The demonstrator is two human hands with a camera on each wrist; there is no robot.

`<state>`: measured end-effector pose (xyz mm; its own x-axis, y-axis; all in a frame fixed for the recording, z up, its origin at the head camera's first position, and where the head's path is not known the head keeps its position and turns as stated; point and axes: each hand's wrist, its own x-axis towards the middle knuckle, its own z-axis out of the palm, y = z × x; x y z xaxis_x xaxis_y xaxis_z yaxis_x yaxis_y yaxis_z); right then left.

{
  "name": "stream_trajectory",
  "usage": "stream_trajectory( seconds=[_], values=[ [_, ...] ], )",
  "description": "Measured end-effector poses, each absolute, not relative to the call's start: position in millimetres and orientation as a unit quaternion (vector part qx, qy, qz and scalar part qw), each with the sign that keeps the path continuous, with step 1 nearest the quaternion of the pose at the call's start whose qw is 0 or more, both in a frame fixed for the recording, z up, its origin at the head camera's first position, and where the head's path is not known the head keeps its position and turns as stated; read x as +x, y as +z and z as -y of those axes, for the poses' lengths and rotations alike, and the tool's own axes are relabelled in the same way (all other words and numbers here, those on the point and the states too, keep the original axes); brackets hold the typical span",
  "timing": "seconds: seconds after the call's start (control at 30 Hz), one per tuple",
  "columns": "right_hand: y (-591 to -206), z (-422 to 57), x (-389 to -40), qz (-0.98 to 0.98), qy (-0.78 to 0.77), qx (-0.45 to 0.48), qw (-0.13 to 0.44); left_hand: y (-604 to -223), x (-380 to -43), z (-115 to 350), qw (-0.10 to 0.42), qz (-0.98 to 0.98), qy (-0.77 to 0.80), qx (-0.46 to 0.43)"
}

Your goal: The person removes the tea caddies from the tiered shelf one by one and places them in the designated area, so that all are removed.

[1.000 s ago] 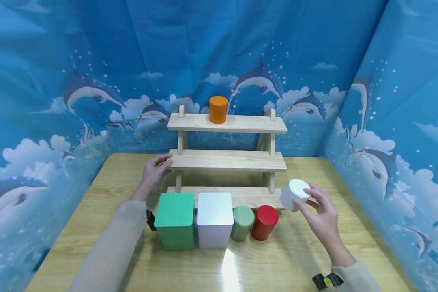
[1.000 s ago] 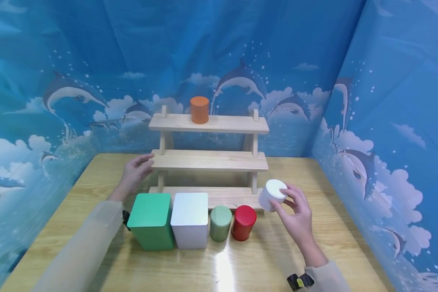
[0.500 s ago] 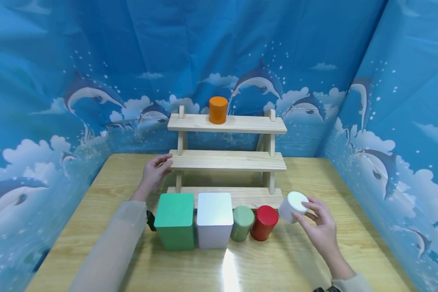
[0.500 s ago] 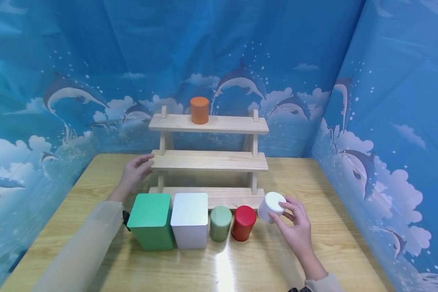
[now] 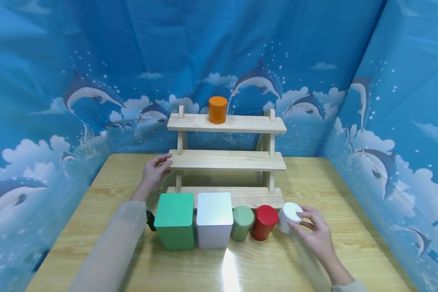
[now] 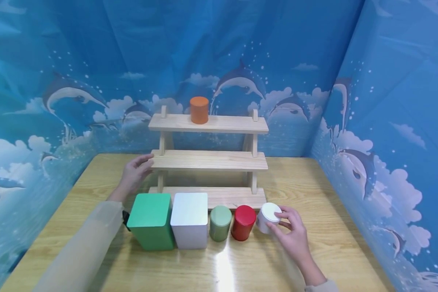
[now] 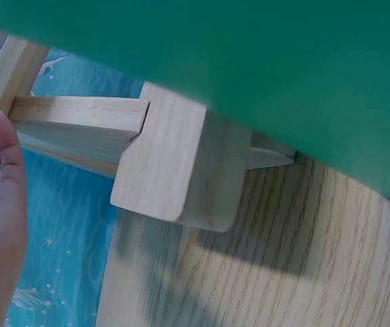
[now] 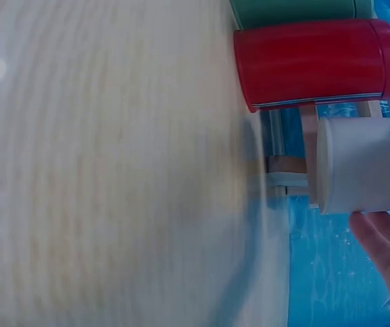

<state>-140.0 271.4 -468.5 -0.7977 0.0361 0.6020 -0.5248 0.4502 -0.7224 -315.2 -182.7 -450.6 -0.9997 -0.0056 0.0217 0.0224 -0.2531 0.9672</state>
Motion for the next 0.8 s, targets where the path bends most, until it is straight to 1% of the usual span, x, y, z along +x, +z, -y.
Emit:
stream_trajectory(
  seconds=[0.1,0.33,0.8],
  values=[
    [-471,-270,-138,0.811,0.499,0.143,0.27,-458,-319,183,0.017,0.611,-0.791,-0.01],
    [-502,-285,-146,0.819,0.503,0.123,0.247,-465,-321,180,0.03,0.619,-0.785,-0.012],
    [-511,-284,-146,0.85,0.484,0.09,0.187,-462,-323,184,0.024,0.619,-0.785,-0.005]
  ],
)
